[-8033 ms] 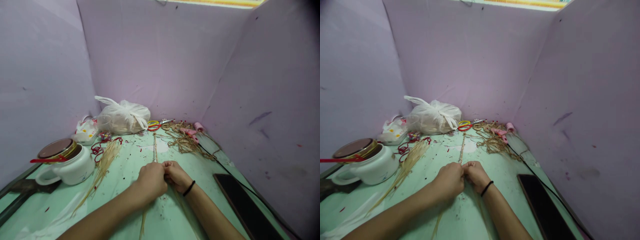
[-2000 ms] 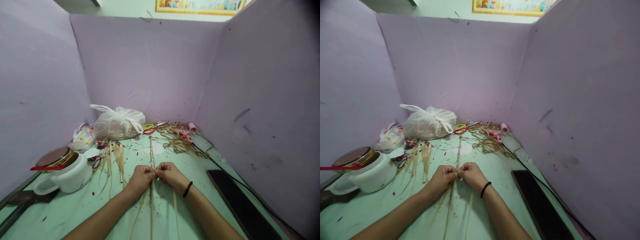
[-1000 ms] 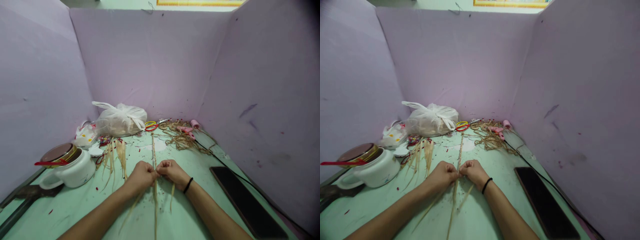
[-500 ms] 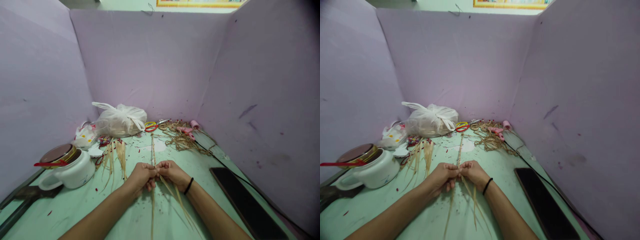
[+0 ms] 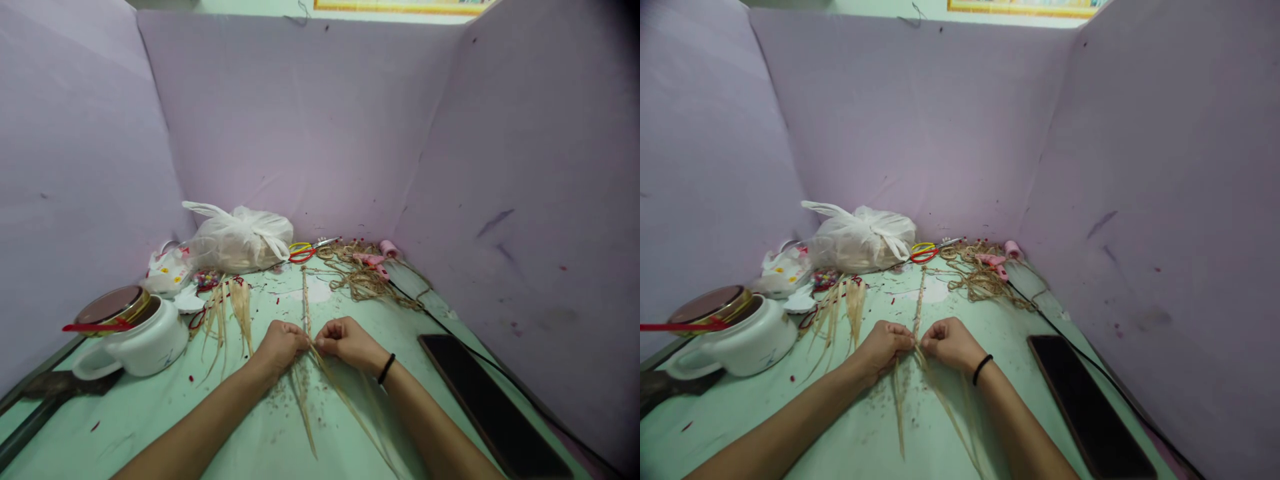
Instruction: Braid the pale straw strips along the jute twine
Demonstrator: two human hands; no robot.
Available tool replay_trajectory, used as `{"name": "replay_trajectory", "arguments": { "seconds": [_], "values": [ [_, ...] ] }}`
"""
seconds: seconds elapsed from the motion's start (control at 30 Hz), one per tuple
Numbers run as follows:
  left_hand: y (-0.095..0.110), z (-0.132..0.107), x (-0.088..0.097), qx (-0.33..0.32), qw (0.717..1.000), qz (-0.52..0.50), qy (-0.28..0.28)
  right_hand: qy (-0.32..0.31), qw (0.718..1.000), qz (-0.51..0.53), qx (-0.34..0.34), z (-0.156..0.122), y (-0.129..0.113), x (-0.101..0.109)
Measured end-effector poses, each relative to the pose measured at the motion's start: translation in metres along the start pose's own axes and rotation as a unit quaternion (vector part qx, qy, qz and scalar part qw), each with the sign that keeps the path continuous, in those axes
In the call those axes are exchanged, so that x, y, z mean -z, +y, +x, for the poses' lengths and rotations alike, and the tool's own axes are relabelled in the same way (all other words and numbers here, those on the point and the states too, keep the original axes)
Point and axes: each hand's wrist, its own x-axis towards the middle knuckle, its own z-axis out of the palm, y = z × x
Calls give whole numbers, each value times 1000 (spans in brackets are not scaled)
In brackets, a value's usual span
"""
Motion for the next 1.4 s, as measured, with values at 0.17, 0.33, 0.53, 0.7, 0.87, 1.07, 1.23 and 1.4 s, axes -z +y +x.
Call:
{"name": "replay_trajectory", "arguments": {
  "seconds": [0.17,0.33,0.53,0.7,0.87,1.07,1.23,1.4],
  "values": [
    [1,-1,0,15,1000,-12,-10,3,999,-18,-34,-6,-6,21],
    [2,-2,0,15,1000,-2,-10,41,995,-53,-70,-4,6,42],
    [1,-1,2,13,1000,1,-27,215,961,-168,49,2,10,51],
    [1,-2,1,13,999,-7,-31,128,988,-74,50,-2,-4,17],
    [1,-2,2,22,999,-13,-32,51,995,66,-52,-7,-12,-10],
    [-1,0,3,2,998,-15,-54,13,998,54,-42,-4,-7,-14],
    [-1,-2,3,-7,998,-16,-61,50,997,49,-38,-2,-7,-14],
    [1,-2,2,-5,998,-15,-53,35,997,61,-38,-3,-8,-9]
  ]
}}
